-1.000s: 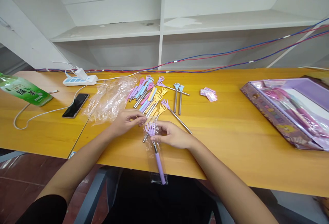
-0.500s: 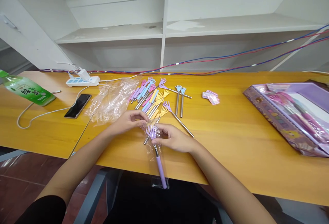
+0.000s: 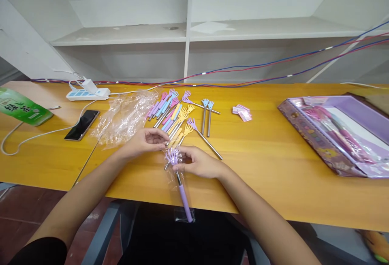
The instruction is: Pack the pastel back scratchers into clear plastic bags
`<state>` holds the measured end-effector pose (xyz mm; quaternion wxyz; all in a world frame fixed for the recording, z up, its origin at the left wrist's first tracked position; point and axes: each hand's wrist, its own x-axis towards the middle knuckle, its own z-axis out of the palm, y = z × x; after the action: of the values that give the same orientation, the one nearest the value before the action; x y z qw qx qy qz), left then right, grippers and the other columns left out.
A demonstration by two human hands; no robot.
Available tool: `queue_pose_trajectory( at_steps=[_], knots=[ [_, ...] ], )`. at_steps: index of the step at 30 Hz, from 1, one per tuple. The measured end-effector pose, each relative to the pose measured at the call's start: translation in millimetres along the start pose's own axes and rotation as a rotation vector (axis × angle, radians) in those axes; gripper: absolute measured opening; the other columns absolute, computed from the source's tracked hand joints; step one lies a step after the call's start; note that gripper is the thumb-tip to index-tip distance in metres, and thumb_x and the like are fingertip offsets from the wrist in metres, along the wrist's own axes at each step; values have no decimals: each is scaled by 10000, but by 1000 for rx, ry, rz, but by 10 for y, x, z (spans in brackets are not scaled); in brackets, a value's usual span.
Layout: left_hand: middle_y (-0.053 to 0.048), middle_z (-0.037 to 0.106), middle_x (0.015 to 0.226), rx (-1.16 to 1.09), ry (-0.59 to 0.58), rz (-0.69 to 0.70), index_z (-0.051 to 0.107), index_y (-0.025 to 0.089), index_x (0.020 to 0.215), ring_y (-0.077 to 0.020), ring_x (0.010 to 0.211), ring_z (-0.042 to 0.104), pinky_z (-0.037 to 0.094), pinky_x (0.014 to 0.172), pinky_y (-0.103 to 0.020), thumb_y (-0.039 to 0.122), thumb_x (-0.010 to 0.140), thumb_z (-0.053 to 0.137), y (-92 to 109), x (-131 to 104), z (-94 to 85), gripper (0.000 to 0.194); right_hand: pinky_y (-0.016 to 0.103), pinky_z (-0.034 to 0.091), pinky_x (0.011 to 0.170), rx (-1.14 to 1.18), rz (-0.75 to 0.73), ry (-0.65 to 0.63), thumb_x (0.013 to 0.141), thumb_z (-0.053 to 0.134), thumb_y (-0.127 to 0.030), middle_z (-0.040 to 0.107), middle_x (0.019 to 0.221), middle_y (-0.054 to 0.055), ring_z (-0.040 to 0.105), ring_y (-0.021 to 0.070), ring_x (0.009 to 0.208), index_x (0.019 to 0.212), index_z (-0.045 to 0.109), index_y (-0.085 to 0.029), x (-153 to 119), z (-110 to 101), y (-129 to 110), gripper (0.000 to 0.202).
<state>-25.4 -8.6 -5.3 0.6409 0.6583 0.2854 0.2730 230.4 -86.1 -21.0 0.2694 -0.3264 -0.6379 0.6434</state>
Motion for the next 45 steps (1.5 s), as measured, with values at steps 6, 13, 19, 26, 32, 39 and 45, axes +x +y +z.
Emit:
queue_pose_trajectory(
  at_steps=[6, 13, 19, 26, 32, 39, 45],
  knots=[
    [-92, 818, 1060, 68, 47, 61, 822, 169, 1023, -162, 932, 763, 631, 903, -310, 299, 879, 876, 53, -38, 27, 201, 403, 569, 1038, 11, -16, -5, 943, 839, -442, 776, 1152, 76, 734, 226, 1076, 1171, 714, -172, -13, -10, 9, 374],
    [-82, 810, 994, 173, 59, 108, 814, 174, 933, -160, 883, 744, 626, 850, -311, 321, 834, 920, 84, -31, 18, 207, 424, 569, 1046, 2, -12, 8, 930, 849, -459, 769, 1137, 74, 736, 234, 1073, 1162, 721, -172, -10, -16, 11, 390],
    [-70, 791, 956, 200, 85, 119, 800, 173, 973, -152, 858, 712, 605, 839, -310, 288, 866, 864, 29, -30, 5, 170, 400, 583, 1038, 30, -30, -1, 956, 830, -402, 788, 1170, 84, 752, 233, 1104, 1183, 705, -175, -4, -16, -2, 344],
    [-73, 788, 923, 254, 157, 195, 809, 160, 1007, -136, 781, 682, 576, 752, -282, 247, 881, 820, -30, -24, 53, 154, 397, 586, 1032, 15, -40, 5, 957, 828, -413, 780, 1167, 78, 743, 218, 1089, 1185, 709, -177, 2, -20, 3, 349],
    [-58, 802, 924, 504, 123, 395, 801, 193, 979, -142, 776, 700, 573, 758, -289, 286, 986, 786, 19, -34, -13, 95, 402, 586, 1027, 41, -22, 5, 939, 845, -433, 784, 1126, 71, 752, 224, 1069, 1152, 710, -172, -1, -13, -8, 363],
    [-52, 777, 877, 816, 97, 594, 755, 201, 992, -163, 777, 686, 551, 742, -297, 311, 1056, 712, -3, -6, -81, 135, 413, 585, 1032, 47, -12, 7, 946, 837, -452, 787, 1129, 77, 755, 241, 1085, 1171, 712, -178, 2, -18, -10, 375],
    [-41, 737, 841, 899, 81, 608, 715, 200, 950, -156, 745, 657, 528, 708, -287, 209, 1030, 648, 5, -38, -49, 105, 386, 585, 986, 10, 8, 19, 950, 833, -464, 771, 1082, 69, 737, 229, 1039, 1114, 714, -173, 16, -18, 17, 355]
  ],
)
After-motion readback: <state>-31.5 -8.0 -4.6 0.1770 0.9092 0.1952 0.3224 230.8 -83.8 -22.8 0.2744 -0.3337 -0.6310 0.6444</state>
